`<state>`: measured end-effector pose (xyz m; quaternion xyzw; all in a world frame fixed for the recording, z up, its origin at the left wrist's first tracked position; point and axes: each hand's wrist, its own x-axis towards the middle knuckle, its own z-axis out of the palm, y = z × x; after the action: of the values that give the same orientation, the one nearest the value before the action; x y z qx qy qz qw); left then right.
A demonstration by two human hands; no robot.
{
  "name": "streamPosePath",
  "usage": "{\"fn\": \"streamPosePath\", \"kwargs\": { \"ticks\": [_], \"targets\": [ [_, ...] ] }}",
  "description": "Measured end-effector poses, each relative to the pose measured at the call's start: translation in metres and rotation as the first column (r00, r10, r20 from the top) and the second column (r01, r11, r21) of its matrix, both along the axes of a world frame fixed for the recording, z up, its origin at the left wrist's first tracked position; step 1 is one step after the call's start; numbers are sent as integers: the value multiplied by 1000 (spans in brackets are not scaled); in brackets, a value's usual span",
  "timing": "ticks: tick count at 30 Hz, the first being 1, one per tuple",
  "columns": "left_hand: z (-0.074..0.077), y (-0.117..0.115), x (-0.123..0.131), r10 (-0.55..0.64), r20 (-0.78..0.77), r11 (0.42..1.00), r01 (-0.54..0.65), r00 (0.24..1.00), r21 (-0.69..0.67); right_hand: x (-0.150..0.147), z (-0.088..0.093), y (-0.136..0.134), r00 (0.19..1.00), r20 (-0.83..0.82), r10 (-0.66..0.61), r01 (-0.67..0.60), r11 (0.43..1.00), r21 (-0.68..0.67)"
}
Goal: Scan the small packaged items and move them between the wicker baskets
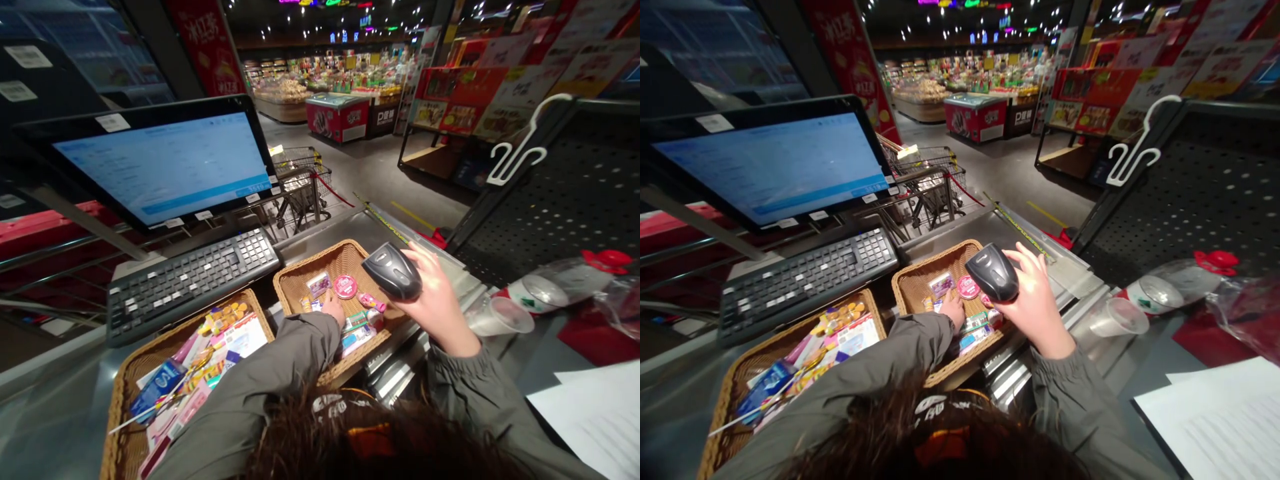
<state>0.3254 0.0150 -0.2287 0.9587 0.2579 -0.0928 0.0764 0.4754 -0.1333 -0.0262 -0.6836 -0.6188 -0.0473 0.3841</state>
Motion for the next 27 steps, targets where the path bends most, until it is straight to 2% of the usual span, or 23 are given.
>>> {"fn": "streamPosePath", "kwargs": {
  "ticks": [6, 12, 15, 21, 24, 27],
  "targets": [
    [6, 3, -1, 64, -118, 998, -64, 991, 4, 0, -3, 0, 1000, 9, 4, -3, 999, -35],
    [17, 2, 1, 26, -116, 1000, -24, 993, 12, -1, -1, 0, 1000, 4, 8, -8, 1000, -15],
    [29, 2, 4, 0, -104, 1000, 3, 995, 28, -1, 0, -1, 1000, -2, 7, -7, 1000, -10],
    [70, 10, -1, -86, -23, 990, 88, 996, 110, -4, 4, -1, 1000, 31, 5, -5, 1000, 8],
    [98, 19, -8, -118, 3, 983, 116, 993, 144, -8, 7, 0, 999, 46, 9, -9, 1000, 15],
    [133, 29, -23, -148, 63, 968, 132, 987, 213, -13, 8, 2, 998, 67, 19, -22, 999, 37]
  ]
}}
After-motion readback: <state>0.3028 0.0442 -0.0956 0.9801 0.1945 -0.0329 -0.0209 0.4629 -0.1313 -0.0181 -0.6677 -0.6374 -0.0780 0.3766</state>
